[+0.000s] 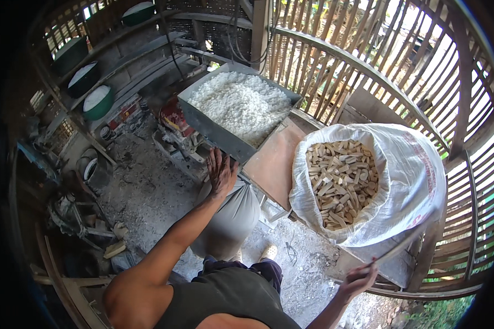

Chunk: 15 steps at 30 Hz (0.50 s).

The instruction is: The person reaches into a large sack of dried cassava pieces, removes a piece, and uses a handheld stick to push cassava through a grinding machine to produce flour.

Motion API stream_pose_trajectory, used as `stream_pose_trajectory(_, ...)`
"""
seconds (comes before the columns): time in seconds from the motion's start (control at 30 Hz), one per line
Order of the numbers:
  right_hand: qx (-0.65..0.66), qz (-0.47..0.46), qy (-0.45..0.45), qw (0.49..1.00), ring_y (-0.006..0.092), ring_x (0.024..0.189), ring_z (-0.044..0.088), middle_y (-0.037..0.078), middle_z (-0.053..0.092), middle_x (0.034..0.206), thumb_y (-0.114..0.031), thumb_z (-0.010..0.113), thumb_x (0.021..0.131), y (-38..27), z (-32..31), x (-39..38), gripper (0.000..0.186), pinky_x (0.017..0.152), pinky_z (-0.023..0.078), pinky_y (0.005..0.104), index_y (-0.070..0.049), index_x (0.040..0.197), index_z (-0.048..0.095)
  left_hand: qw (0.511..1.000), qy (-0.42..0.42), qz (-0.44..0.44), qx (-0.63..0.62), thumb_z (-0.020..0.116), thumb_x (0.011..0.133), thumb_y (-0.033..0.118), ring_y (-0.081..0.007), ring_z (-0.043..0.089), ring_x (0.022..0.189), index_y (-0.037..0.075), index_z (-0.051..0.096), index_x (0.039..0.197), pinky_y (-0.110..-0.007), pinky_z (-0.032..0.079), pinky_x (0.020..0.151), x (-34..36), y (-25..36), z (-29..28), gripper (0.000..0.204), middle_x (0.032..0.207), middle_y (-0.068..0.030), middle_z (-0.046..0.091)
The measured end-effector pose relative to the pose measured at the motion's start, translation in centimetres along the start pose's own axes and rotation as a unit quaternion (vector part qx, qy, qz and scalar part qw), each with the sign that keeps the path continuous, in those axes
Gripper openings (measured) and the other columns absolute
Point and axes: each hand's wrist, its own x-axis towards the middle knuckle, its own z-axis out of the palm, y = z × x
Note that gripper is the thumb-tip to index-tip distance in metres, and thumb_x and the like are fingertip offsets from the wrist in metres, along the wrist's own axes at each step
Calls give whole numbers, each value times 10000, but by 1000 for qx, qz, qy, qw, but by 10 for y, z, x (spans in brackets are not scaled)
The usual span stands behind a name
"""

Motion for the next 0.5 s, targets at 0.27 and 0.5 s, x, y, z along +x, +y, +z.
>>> stream_pose_trajectory(0.27,-288,5,226,931,275,1145,544,170,552,1292,-463,545,949,66,-78,152,507,889,455,405,-23,1201,558,961,184,-43,-204,586,902,92,-464,305,1375,24,633,1155,-575,297,1092,-11,-13,13,265,1447,-274,388)
stream_pose_trajectory(0.5,-213,-205,-213,931,318,1418,323,191,415,1484,-394,505,977,13,123,-35,581,1192,186,475,-39,1432,429,734,60,-311,-601,694,902,191,-160,626,909,3,690,1002,-296,502,816,-62,88,-103,213,1041,-65,678)
